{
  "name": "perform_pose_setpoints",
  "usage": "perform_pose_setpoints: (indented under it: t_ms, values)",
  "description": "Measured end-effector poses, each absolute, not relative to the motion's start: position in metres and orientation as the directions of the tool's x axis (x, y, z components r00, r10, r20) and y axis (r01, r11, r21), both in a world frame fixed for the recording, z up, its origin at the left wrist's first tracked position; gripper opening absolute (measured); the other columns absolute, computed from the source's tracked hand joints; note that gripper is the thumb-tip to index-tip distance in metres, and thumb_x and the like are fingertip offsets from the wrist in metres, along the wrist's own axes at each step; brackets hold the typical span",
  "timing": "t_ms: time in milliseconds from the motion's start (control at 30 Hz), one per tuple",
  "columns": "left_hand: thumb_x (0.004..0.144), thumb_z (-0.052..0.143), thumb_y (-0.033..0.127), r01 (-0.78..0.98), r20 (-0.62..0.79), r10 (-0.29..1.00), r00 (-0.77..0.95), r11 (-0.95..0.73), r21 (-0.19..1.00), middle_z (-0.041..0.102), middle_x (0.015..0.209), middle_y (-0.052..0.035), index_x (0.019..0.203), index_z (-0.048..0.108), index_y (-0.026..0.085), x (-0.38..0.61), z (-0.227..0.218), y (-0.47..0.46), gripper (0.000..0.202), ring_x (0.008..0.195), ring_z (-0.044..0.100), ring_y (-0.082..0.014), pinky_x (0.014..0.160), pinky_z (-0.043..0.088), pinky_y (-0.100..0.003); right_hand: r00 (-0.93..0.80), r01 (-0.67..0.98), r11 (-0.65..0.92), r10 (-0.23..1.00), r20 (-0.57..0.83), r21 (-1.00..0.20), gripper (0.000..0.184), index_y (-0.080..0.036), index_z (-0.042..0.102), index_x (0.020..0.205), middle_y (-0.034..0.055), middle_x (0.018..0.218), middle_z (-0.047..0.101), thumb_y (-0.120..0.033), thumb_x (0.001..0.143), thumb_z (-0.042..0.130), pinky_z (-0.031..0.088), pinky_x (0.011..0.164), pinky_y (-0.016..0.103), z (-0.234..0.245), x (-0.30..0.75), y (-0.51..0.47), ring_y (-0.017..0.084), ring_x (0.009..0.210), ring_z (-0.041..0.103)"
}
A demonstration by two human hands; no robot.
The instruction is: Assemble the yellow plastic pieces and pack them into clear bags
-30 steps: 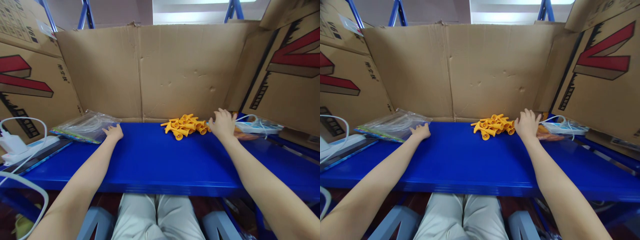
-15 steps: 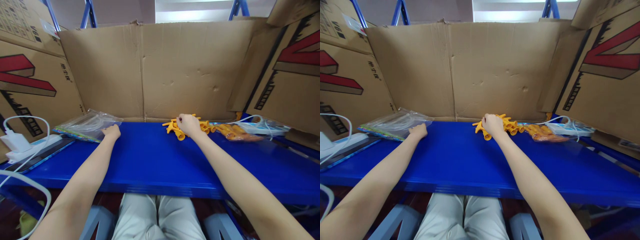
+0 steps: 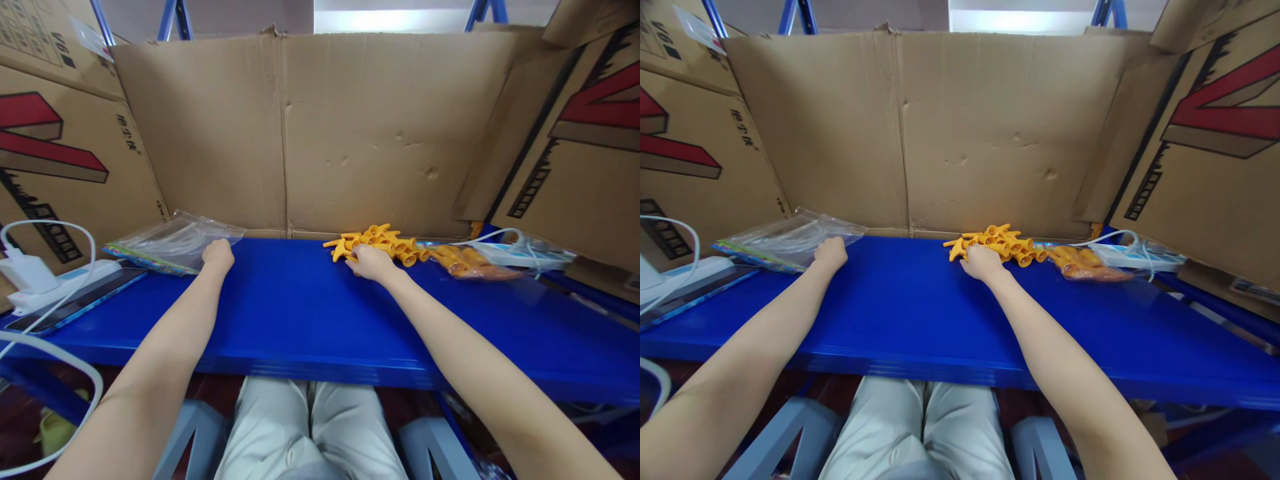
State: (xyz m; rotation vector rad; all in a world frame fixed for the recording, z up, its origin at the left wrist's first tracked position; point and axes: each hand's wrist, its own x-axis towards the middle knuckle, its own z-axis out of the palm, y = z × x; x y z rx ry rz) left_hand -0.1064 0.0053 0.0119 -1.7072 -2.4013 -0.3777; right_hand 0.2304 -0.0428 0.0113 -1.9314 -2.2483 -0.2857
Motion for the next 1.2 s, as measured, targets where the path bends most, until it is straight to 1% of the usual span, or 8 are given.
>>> perform_pose_setpoints:
  t_ms: [233, 467, 567, 667, 867, 967, 1067, 1200]
  values:
    - [0.081, 0.036, 0.001, 0.970, 0.483, 0.841, -0.243, 0.210, 0.124, 0.060, 0.112, -0.0246, 0.123, 0.052, 0.007, -0.088, 0.028, -0.005, 0.046, 0.115, 0.052, -0.0349, 0.087, 0.047, -0.045, -0.142, 0.989, 0.145, 0.961, 0.236, 0.005, 0.031, -0.015, 0.064, 0.101, 0.0138, 0.106, 0.065, -0.035, 0.085, 0.046, 0.046, 0.079, 0.033, 0.010, 0.232, -0.041, 0.027, 0.100, 0.061]
    - [0.079, 0.040, 0.004, 0.975, 0.623, 0.772, 0.124, -0.210, 0.066, 0.061, 0.121, -0.0044, 0.129, 0.051, 0.023, -0.065, 0.034, -0.012, 0.055, 0.132, 0.034, -0.0300, 0.101, 0.041, -0.046, -0.134, 0.990, 0.138, 0.961, 0.243, 0.000, 0.033, -0.015, 0.064, 0.102, 0.0139, 0.105, 0.066, -0.036, 0.084, 0.045, 0.047, 0.077, 0.033, 0.009, 0.232, -0.038, 0.027, 0.098, 0.062]
    - [0.078, 0.041, 0.005, 0.921, 0.556, 0.771, 0.309, -0.389, 0.028, 0.061, 0.122, 0.0022, 0.129, 0.052, 0.025, -0.046, 0.027, -0.012, 0.055, 0.127, 0.042, -0.0245, 0.103, 0.041, -0.040, -0.130, 0.991, 0.134, 0.959, 0.253, 0.002, 0.031, -0.016, 0.064, 0.100, 0.0124, 0.105, 0.067, -0.036, 0.084, 0.046, 0.047, 0.077, 0.033, 0.009, 0.232, -0.038, 0.027, 0.097, 0.062]
    - [0.077, 0.040, 0.003, 0.855, 0.426, 0.775, 0.467, -0.518, 0.005, 0.062, 0.122, 0.0030, 0.128, 0.053, 0.024, -0.029, 0.014, -0.009, 0.057, 0.117, 0.054, -0.0180, 0.104, 0.038, -0.033, -0.126, 0.991, 0.132, 0.958, 0.257, -0.003, 0.032, -0.017, 0.063, 0.100, 0.0114, 0.104, 0.067, -0.039, 0.084, 0.046, 0.047, 0.077, 0.033, 0.009, 0.232, -0.039, 0.026, 0.096, 0.062]
    - [0.072, 0.039, 0.005, 0.833, 0.112, 0.841, 0.529, -0.540, 0.119, 0.065, 0.118, -0.0014, 0.122, 0.059, 0.019, -0.029, -0.001, 0.002, 0.055, 0.108, 0.059, -0.0128, 0.095, 0.042, -0.021, -0.149, 0.988, 0.153, 0.961, 0.235, 0.002, 0.042, -0.014, 0.060, 0.106, 0.0144, 0.108, 0.065, -0.044, 0.078, 0.054, 0.047, 0.078, 0.035, 0.009, 0.233, -0.039, 0.029, 0.101, 0.060]
    - [0.080, 0.037, 0.019, 0.861, 0.054, 0.867, 0.495, -0.498, 0.105, 0.056, 0.130, -0.0006, 0.126, 0.056, 0.020, -0.036, 0.000, 0.003, 0.049, 0.120, 0.050, -0.0153, 0.103, 0.033, -0.024, -0.130, 0.991, 0.134, 0.967, 0.220, -0.004, 0.039, -0.012, 0.059, 0.109, 0.0156, 0.111, 0.063, -0.033, 0.076, 0.055, 0.047, 0.079, 0.035, 0.008, 0.230, -0.038, 0.030, 0.102, 0.060]
    - [0.089, 0.027, 0.038, 0.908, -0.023, 0.911, 0.411, -0.408, 0.092, 0.035, 0.145, -0.0043, 0.138, 0.042, 0.017, -0.037, 0.000, 0.001, 0.055, 0.134, 0.033, -0.0186, 0.110, 0.023, -0.030, -0.094, 0.995, 0.102, 0.969, 0.228, -0.023, 0.039, -0.011, 0.058, 0.110, 0.0167, 0.110, 0.063, -0.026, 0.074, 0.055, 0.048, 0.077, 0.034, 0.006, 0.226, -0.037, 0.030, 0.100, 0.061]
    - [0.093, 0.013, 0.043, 0.938, -0.119, 0.931, 0.345, -0.337, 0.087, 0.013, 0.151, -0.0049, 0.145, 0.024, 0.020, -0.033, -0.001, -0.003, 0.058, 0.140, 0.012, -0.0218, 0.110, 0.016, -0.045, -0.053, 0.994, 0.075, 0.968, 0.246, -0.082, 0.037, -0.011, 0.060, 0.106, 0.0174, 0.105, 0.065, -0.025, 0.072, 0.057, 0.048, 0.076, 0.034, 0.002, 0.222, -0.036, 0.031, 0.098, 0.062]
